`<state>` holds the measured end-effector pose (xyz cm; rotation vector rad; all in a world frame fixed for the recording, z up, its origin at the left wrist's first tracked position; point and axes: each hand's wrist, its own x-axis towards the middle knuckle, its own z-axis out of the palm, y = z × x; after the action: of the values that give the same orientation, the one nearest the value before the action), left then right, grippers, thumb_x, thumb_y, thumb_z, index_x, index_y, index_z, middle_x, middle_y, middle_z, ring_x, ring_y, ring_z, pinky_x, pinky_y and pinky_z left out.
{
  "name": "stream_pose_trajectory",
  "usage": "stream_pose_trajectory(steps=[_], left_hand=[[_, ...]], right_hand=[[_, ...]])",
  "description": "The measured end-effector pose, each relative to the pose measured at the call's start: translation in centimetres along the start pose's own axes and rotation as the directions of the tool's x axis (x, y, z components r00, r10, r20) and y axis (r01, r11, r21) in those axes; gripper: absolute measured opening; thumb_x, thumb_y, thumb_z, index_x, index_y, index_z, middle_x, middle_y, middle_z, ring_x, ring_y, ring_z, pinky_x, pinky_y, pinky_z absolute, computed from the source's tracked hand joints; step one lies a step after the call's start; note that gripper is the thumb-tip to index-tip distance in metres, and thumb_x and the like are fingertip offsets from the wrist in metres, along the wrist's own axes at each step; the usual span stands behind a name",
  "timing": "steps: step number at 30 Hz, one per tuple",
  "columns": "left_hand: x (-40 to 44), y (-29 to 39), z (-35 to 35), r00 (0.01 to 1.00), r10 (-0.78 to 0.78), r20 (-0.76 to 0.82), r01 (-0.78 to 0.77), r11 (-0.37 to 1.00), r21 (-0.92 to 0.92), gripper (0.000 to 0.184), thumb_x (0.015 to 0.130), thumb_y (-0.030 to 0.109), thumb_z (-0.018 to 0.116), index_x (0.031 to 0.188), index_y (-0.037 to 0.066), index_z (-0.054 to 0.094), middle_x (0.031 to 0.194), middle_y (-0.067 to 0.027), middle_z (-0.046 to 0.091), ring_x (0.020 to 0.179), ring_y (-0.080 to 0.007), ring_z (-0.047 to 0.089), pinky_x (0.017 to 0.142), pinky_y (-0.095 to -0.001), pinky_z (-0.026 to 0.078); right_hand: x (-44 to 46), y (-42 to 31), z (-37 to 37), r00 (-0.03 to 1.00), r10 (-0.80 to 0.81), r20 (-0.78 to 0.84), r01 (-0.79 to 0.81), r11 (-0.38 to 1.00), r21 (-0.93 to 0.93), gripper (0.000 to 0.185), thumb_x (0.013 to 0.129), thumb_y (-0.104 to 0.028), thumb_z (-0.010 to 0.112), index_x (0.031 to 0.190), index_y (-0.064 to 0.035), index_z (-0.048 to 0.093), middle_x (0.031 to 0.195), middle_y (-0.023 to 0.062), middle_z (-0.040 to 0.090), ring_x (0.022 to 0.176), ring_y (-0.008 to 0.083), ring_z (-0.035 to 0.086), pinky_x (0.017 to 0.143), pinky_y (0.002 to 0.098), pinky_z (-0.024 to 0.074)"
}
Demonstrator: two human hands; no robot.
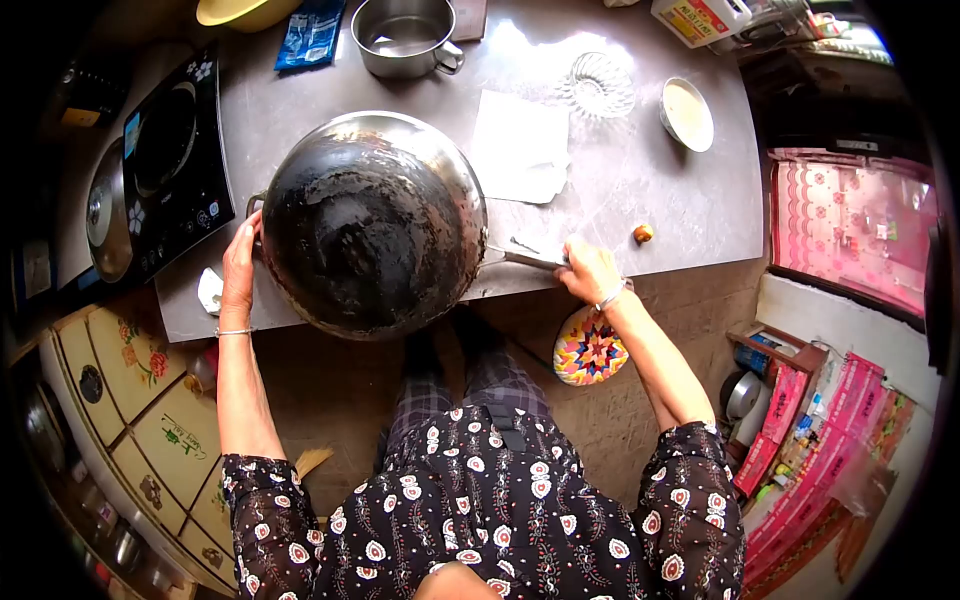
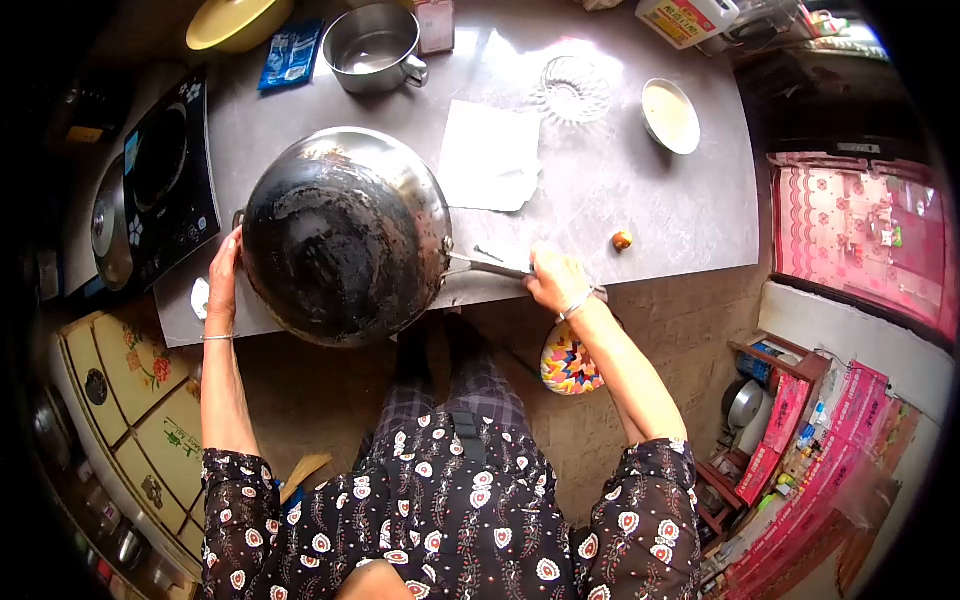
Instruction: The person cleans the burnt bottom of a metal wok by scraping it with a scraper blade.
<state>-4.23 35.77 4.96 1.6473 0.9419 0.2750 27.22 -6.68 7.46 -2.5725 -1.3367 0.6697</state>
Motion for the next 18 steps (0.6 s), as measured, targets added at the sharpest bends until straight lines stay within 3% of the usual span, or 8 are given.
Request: stream_pose_trajectory(steps=[2, 6, 12, 18], left_hand=[[-0.4, 0.2, -0.5, 1.0, 0.005, -0.005, -0.004, 0.995, 0.103, 0.043, 0.095, 0.023, 0.038, 0.129, -0.001, 0.05, 0.128, -0.0115, 0.055, 0.122, -0.0201, 0.047, 0.104, -0.0303, 0.032], [-0.7, -1.6, -1.0, 1.0, -0.03, -0.007, 0.03, 0.999, -0.024, 0.048, 0.084, 0.005, 0.039, 0.13, -0.001, 0.048, 0.127, -0.0111, 0.055, 0.121, -0.0189, 0.048, 0.102, -0.0295, 0.034], [-1.8, -0.9, -0.2, 0.994, -0.103, -0.035, 0.101, 0.993, -0.06, 0.05, 0.082, 0.0, 0.041, 0.132, 0.001, 0.046, 0.127, -0.0107, 0.055, 0.12, -0.0187, 0.049, 0.101, -0.029, 0.036], [-3.4, -1.8, 0.9, 0.993, -0.05, -0.104, 0.054, 0.998, 0.035, 0.048, 0.085, -0.002, 0.044, 0.133, 0.002, 0.045, 0.127, -0.012, 0.055, 0.119, -0.0193, 0.051, 0.101, -0.0295, 0.037]], right_hand=[[1.7, 0.4, -0.7, 1.0, 0.024, 0.011, -0.023, 0.999, -0.049, 0.035, 0.068, -0.018, 0.073, 0.091, -0.0077, 0.048, 0.074, 0.0172, 0.061, 0.076, 0.0381, 0.061, 0.065, 0.0459, 0.0473], [5.1, 1.3, -0.8, 1.0, 0.026, 0.002, -0.026, 0.997, -0.075, 0.038, 0.069, -0.019, 0.073, 0.094, -0.0075, 0.048, 0.075, 0.0178, 0.062, 0.076, 0.038, 0.062, 0.067, 0.0453, 0.0478], [7.6, 1.9, -1.4, 0.998, 0.033, -0.051, -0.037, 0.996, -0.085, 0.038, 0.07, -0.019, 0.073, 0.096, -0.008, 0.049, 0.077, 0.0175, 0.063, 0.076, 0.038, 0.062, 0.068, 0.0448, 0.0481], [10.5, 1.8, -1.8, 0.981, 0.072, -0.181, -0.088, 0.993, -0.081, 0.037, 0.071, -0.02, 0.075, 0.097, -0.0088, 0.051, 0.08, 0.0158, 0.064, 0.077, 0.0362, 0.063, 0.067, 0.0446, 0.0493]])
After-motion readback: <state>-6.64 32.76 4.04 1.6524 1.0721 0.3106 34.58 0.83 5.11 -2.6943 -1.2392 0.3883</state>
